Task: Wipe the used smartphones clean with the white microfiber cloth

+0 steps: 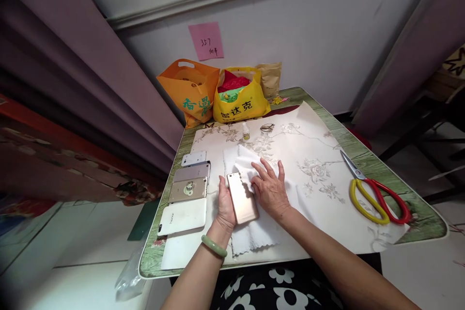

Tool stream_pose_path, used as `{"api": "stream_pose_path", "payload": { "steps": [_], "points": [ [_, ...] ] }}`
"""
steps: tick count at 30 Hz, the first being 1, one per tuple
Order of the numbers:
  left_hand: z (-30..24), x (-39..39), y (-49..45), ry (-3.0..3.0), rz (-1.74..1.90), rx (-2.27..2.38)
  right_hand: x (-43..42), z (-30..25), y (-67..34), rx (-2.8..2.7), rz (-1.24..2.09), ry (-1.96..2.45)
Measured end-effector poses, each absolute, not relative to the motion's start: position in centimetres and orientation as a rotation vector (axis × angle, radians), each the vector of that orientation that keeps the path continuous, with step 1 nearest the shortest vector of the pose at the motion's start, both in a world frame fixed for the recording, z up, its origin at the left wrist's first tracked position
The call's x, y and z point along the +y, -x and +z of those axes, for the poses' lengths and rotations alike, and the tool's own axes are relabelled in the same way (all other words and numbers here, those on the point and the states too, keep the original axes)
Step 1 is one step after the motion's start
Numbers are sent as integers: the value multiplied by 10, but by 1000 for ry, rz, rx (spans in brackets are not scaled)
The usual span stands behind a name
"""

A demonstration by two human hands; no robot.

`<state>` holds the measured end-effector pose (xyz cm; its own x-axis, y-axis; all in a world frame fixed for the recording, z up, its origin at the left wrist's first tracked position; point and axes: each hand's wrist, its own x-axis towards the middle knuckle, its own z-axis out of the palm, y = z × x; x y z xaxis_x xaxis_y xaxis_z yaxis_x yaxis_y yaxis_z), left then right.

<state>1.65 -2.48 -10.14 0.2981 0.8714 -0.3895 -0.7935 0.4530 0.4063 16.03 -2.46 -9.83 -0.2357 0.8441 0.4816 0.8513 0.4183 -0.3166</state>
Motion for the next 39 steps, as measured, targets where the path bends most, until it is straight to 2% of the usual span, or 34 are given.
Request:
{"api": "stream_pose_path", "payload": {
  "steps": [4,9,13,17,23,32,39],
  "points": [
    [-103,-27,-15,-123,1061,651,-20,-98,-171,-2061,87,1418],
    [-102,-25,-14,-168,1262,635,-6,-95,-191,-1713,222,1492],
    [-97,-26,-13,-147,1243,661,-16,-83,-190,-1838,321,1303],
    [-96,-26,-13,-113,1211,666,-39,-78,-176,-1945,595,1152],
    [-104,-23,-15,-131,1215,721,-64,-86,-175,-1669,1012,1126],
    [-105,-26,-20,-315,1267,866,-42,-85,-159,-1268,1210,1391],
    [-104,-26,-20,-336,1287,903,-2,-72,-146,-1211,1034,1437]
  ]
}}
